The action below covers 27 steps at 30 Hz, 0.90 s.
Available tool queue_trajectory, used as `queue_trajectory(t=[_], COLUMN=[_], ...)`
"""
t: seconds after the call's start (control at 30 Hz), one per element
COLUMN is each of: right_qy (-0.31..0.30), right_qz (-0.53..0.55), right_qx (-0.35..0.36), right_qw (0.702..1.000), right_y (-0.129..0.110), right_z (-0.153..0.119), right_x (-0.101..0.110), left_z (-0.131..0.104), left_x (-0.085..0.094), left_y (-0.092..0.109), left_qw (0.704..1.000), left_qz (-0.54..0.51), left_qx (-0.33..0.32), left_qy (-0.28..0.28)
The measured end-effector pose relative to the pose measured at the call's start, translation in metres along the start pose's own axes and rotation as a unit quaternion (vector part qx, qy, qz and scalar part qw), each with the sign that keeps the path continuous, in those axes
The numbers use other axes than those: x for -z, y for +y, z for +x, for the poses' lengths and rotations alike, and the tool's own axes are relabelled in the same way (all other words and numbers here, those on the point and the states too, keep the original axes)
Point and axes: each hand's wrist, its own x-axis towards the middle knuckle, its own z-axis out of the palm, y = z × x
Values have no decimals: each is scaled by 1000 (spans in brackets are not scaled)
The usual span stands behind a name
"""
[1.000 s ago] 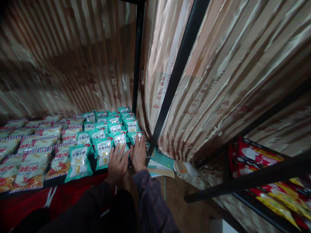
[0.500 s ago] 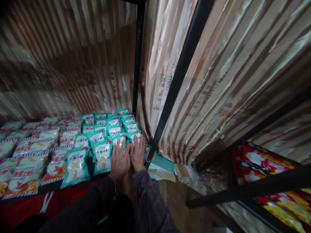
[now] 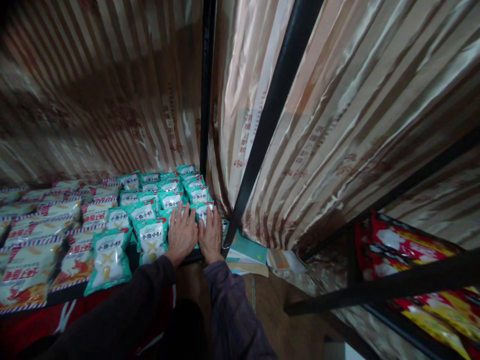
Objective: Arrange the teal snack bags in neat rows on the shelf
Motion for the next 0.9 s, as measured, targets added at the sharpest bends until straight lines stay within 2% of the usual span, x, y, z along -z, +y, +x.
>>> queue_trajectory(t=[0.2, 0.37, 0.53, 0.7, 0.9], right_qy=[-18, -8, -16, -41, -36], right_qz=[2, 31, 26, -14, -32], right_qx=[-1, -3, 10, 7, 20], right_qw=[1000, 999, 999, 999, 999], right_y=[-3, -4, -8, -10, -12], right_z=[-2, -2, -3, -7, -5], right_x=[3, 8, 14, 17, 17], left_z=[-9, -18, -43, -59, -54], left_x=[1, 17, 30, 25, 24], left_y=[-4, -1, 0, -2, -3], left_qw=[1000, 1000, 1000, 1000, 999], left_qz=[-3, -7, 2, 8, 8], left_qx=[-13, -11, -16, -17, -14], left_qy=[-4, 16, 9, -20, -43])
